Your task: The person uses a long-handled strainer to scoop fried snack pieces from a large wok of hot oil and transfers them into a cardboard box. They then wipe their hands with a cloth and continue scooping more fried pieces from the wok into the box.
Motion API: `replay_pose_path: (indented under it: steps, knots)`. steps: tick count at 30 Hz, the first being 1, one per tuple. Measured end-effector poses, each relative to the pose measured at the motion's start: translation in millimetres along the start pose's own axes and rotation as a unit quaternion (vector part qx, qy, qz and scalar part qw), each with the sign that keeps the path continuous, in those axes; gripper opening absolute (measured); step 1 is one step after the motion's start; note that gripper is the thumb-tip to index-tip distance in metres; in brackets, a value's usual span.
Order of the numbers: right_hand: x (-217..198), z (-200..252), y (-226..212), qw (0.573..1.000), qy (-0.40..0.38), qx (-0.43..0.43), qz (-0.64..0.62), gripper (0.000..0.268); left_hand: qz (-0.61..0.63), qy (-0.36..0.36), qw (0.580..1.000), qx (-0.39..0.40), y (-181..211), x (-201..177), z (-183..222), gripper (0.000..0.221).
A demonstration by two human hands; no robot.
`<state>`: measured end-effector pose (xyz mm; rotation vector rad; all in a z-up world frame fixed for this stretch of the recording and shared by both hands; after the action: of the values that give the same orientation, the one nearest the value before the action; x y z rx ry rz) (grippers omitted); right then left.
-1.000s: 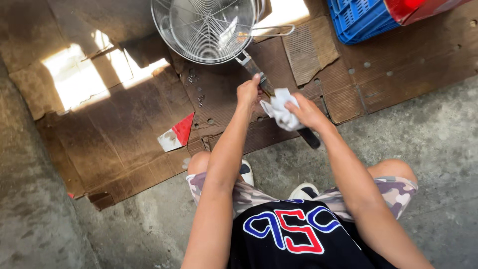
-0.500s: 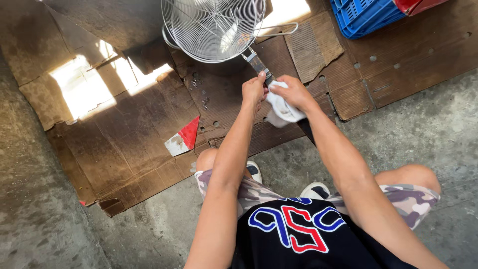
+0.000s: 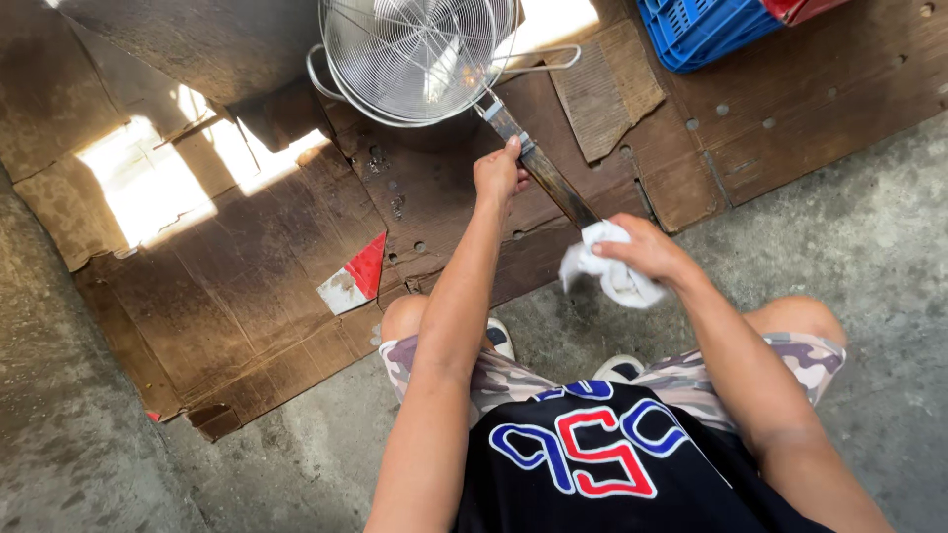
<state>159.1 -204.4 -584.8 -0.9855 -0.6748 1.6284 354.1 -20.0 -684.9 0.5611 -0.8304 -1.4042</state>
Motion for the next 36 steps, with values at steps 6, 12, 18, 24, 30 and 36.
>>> replay_pose_path:
  steps: [6,12,18,24,30,36]
  knots:
    - [9.8,-52.8,-17.0,0.999,0.043,0.021,0.018,0.047,-0.041,0.067,0.994,0.081,-21.5,-2.7,-8.2,0.049]
    - [30.2,-130.8,-71.9,0.994,0.069,-0.047,-0.065,0.036,0.020,0.043,0.989,0.138,-25.8,9.5,-9.6,0.060]
    - [30.9,-123.9,-65.1,0.989,0.026,-0.049,-0.139,0.040,0.179,-0.097,0.968,-0.145,-62.7,46.5,8.0,0.062]
    - [10.2,-37.0,-15.6,0.999,0.022,0.019,-0.014,0.048,0.063,0.012,0.998,0.022,-51.1,27.4,-14.3,0.074]
    - [-4.2,7.1,11.8,0.997,0.031,0.031,-0.066,0.043,-0.058,-0.010,0.998,0.033,-60.7,27.2,0.1,0.067]
    - [6.5,-69.4,-31.0,0.999,0.041,-0.026,-0.002,0.040,-0.109,-0.039,0.992,-0.044,-56.1,29.6,21.3,0.059]
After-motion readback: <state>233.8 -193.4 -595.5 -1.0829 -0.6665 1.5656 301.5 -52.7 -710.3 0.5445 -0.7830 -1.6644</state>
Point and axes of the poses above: each hand's wrist, its own z-axis away from the middle knuckle, its own x-axis out of the palm, y = z × x, the point moved 9 cm from there along -z, towards the middle knuckle, and after that the axes turned 5 degrees about -z, right-handed, at the moved point
